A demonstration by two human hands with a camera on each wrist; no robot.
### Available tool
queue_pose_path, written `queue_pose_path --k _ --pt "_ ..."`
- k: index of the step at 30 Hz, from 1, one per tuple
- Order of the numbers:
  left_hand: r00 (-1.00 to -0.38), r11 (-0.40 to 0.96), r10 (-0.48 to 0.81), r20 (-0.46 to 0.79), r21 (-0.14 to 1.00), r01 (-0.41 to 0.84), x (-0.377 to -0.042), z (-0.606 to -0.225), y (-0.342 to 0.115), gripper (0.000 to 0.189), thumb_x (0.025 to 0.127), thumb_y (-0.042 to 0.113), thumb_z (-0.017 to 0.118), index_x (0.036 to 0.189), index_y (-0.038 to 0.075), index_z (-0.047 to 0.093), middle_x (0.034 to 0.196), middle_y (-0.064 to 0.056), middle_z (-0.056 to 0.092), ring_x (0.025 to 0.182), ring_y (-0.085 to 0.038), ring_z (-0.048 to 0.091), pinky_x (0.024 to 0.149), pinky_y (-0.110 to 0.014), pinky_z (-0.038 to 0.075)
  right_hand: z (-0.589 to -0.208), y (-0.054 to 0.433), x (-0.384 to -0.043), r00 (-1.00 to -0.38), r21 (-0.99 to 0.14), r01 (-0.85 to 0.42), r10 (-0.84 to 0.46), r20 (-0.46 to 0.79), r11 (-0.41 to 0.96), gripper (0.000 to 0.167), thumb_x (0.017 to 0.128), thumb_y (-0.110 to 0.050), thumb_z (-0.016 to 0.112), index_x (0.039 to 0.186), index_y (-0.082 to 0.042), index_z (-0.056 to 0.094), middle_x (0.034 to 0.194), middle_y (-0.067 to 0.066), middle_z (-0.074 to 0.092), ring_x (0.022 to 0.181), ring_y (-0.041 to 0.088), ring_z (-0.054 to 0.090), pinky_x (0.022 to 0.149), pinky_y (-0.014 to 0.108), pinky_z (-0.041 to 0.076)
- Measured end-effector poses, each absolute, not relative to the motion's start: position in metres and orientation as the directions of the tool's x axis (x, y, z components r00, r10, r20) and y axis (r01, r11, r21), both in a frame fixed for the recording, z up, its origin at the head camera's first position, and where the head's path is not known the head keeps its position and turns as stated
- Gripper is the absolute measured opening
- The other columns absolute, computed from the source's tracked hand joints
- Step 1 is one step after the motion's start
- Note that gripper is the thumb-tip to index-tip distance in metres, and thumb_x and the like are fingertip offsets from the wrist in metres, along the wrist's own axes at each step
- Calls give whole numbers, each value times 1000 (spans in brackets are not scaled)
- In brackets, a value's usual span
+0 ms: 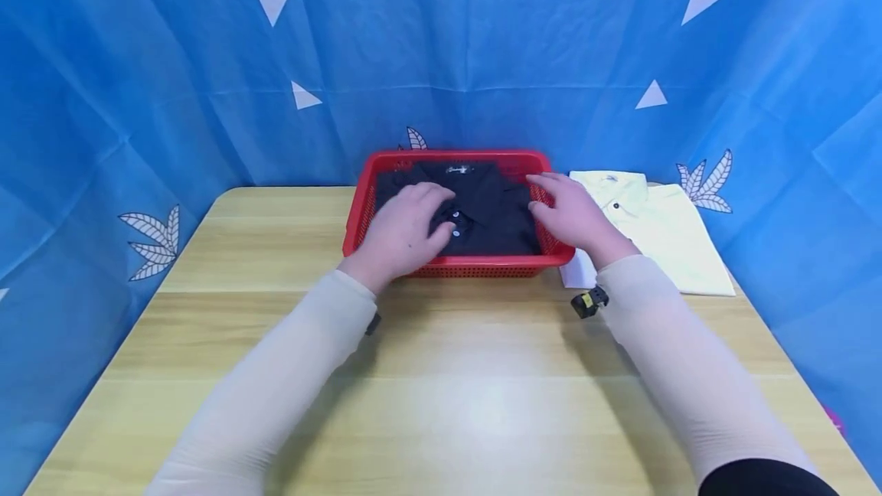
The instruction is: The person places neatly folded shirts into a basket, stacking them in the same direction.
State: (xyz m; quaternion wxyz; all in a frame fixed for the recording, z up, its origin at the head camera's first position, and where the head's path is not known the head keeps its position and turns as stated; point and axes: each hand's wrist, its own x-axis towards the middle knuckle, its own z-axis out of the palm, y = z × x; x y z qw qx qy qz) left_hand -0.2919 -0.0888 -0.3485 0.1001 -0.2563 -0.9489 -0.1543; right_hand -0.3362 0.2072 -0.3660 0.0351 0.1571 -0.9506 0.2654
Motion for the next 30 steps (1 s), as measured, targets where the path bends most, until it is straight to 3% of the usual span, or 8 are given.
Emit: queue_pose_path --k 9,18,24,30 --pt "-738 658 646 195 348 668 -245 -349 -28 51 95 35 70 142 19 56 134 3 59 123 -14 55 103 -38 49 -364 255 -316 -989 -569 -118 -146 -4 814 61 103 -35 51 157 -11 38 158 21 36 144 44 32 108 69 31" --pt "-619 567 785 21 379 732 -222 -365 33 54 98 38 63 148 21 50 141 7 54 130 -8 49 107 -29 43 -373 334 -292 -991 -576 15 -64 -117 817 71 106 -50 38 159 -5 28 158 29 31 139 52 33 106 67 34" --pt "-632 612 770 -88 385 691 -219 -377 70 59 98 44 62 151 27 45 144 13 50 133 -4 44 111 -26 36 -377 382 -282 -983 -590 108 -2 -183 800 80 104 -58 32 161 -3 20 158 34 23 139 58 26 105 72 29" --pt "-700 685 699 -146 416 598 -226 -394 100 66 97 47 60 156 28 37 152 9 41 139 -8 37 113 -29 35 -386 415 -281 -978 -608 155 35 -205 779 81 105 -56 30 159 3 15 159 37 14 140 62 16 105 75 22"
